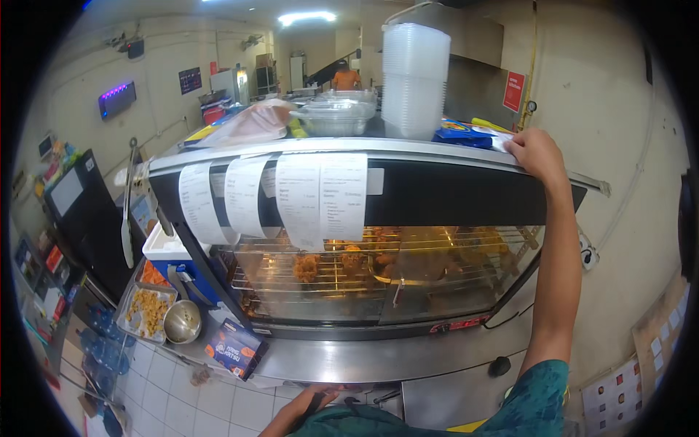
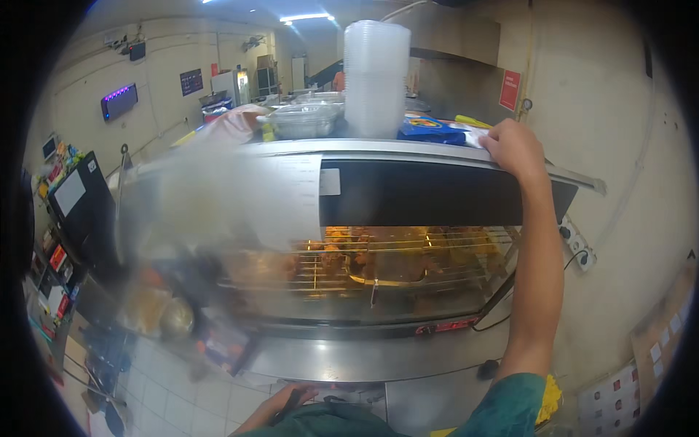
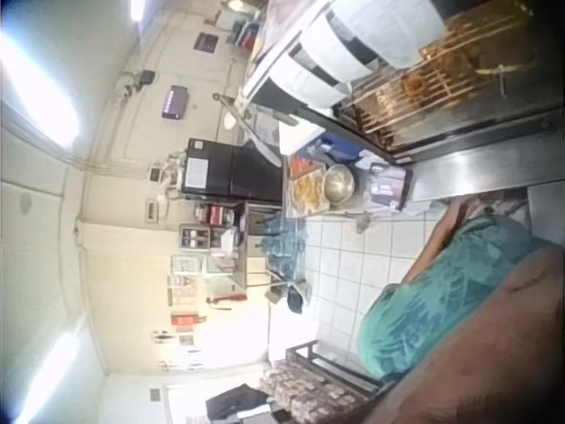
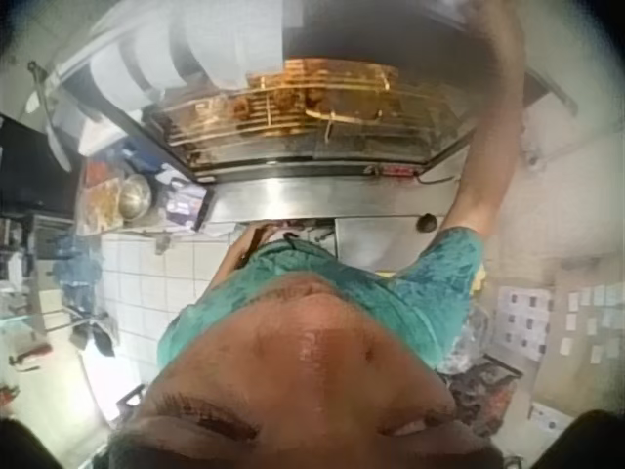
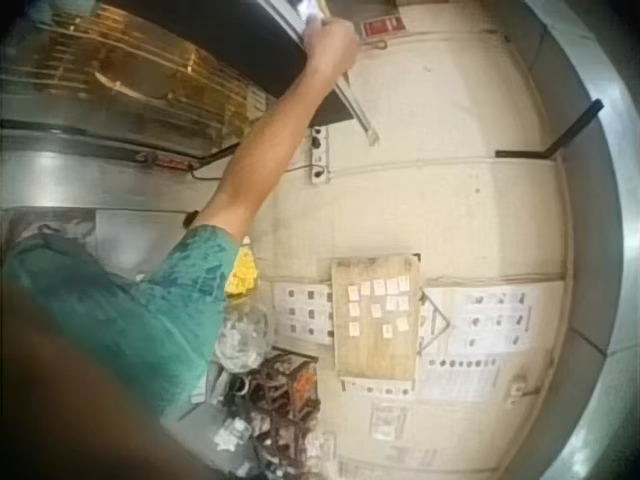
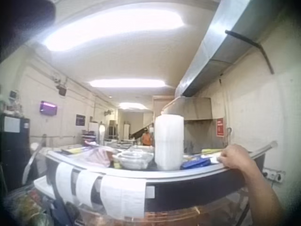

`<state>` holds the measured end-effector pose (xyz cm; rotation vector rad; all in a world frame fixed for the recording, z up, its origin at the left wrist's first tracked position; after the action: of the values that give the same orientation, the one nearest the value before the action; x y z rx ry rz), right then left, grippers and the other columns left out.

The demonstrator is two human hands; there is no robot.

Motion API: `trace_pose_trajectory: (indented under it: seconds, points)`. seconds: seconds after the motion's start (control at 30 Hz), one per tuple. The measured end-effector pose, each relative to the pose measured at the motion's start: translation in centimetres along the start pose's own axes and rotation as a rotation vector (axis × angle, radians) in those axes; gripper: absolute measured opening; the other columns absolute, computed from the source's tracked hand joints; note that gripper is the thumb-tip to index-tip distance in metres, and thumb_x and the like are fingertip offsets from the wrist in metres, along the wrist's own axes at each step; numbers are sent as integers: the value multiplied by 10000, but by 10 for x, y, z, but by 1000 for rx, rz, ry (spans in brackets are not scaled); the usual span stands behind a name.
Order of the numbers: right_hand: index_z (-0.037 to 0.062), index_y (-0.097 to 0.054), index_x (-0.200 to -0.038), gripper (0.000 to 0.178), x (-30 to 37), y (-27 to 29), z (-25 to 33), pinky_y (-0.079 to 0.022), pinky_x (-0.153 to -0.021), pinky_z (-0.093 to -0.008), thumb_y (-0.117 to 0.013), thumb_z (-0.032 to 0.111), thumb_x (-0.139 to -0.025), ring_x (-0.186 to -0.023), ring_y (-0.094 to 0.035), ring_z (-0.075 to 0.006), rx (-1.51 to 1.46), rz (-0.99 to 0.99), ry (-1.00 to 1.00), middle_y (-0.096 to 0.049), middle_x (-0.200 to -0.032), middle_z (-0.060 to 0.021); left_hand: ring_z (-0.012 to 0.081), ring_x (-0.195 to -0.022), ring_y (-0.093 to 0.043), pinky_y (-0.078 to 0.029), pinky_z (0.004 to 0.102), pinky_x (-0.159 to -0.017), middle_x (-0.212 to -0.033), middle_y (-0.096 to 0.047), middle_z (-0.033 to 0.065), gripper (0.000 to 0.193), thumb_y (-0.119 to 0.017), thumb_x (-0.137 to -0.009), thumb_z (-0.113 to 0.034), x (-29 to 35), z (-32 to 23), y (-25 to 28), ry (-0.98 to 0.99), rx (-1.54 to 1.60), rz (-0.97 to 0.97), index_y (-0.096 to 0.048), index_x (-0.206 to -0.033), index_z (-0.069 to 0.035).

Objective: The person assembles food orders by placing shredded chicken and scrambled eggs into paper containers, adding sauce packets, and folding the containers for takeaway. The person handles multiple containers sequentially and attaches a receipt to the final package.

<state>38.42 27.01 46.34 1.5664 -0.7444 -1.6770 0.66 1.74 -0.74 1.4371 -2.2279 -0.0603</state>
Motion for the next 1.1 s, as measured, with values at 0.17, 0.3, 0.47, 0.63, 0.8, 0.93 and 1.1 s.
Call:
trace_pose_trajectory:
  seconds: [0.17, 0.3, 0.47, 0.63, 0.8, 0.93, 1.1]
  points:
    - [48, -704, -866, 246, 11, 7, 17, -470, -681, -409, -645, 275, -796, -757, -624, -337, 16, -113, -77, -665, -810, -163, 142, -863, -580, -447, 271, -804, -920, -660, 109, 360, -578, -928, -300, 17, 25, 10, 141, 201, -91, -603, -1149, -17]
    - [35, -687, -868, 244, 12, 0, -1, -468, -677, -395, -627, 267, -820, -741, -625, -321, -178, -272, 137, -664, -799, -158, 142, -823, -585, -462, 274, -764, -893, -662, 103, 348, -594, -917, -270, 22, 29, 24, 80, 28, -215, -606, -1125, 9]
    - [4, -658, -869, 264, 28, -3, -4, -466, -676, -353, -580, 255, -881, -709, -618, -276, -347, -547, 97, -648, -777, -152, 176, -869, -619, -479, 289, -800, -939, -678, 130, 347, -610, -899, -265, 14, 38, 30, -14, -82, -240, -615, -1098, 19]
    - [-21, -621, -882, 266, 33, 0, -22, -441, -636, -285, -569, 237, -919, -645, -539, -189, -490, -841, 185, -589, -746, -91, 180, -863, -618, -479, 296, -797, -937, -675, 141, 335, -603, -904, -263, 12, 25, 24, -34, -100, -172, -616, -1098, 10]
    - [-20, -594, -866, 274, 48, 5, -21, -440, -649, -267, -570, 245, -930, -687, -529, -115, -647, -909, 26, -604, -766, -67, 215, -897, -628, -484, 313, -806, -978, -664, 165, 351, -593, -908, -275, 10, -28, 20, -79, -70, -57, -604, -1119, 6]
    - [0, -568, -883, 263, 51, 17, -26, -426, -629, -228, -559, 256, -942, -677, -499, -78, -638, -987, 71, -568, -714, -32, 267, -954, -630, -483, 343, -839, -1045, -646, 172, 368, -570, -917, -286, -3, -89, 18, -285, -162, 17, -584, -1163, -12]
    - [10, -557, -881, 248, 48, 21, -31, -395, -581, -202, -539, 246, -954, -657, -489, -60, -988, -1353, 239, -552, -721, 7, 277, -1023, -605, -468, 350, -880, -1119, -615, 168, 389, -554, -921, -313, -25, -156, 7, -504, -302, 150, -571, -1190, -33]
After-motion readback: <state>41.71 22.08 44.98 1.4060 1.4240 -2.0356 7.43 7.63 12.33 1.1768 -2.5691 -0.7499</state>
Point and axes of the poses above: each hand's wrist, its own x-axis away from the middle knuckle, its own y-axis out of the back of the hand, z = x × y, the point moved 2 cm from there along -x, towards the middle knuckle
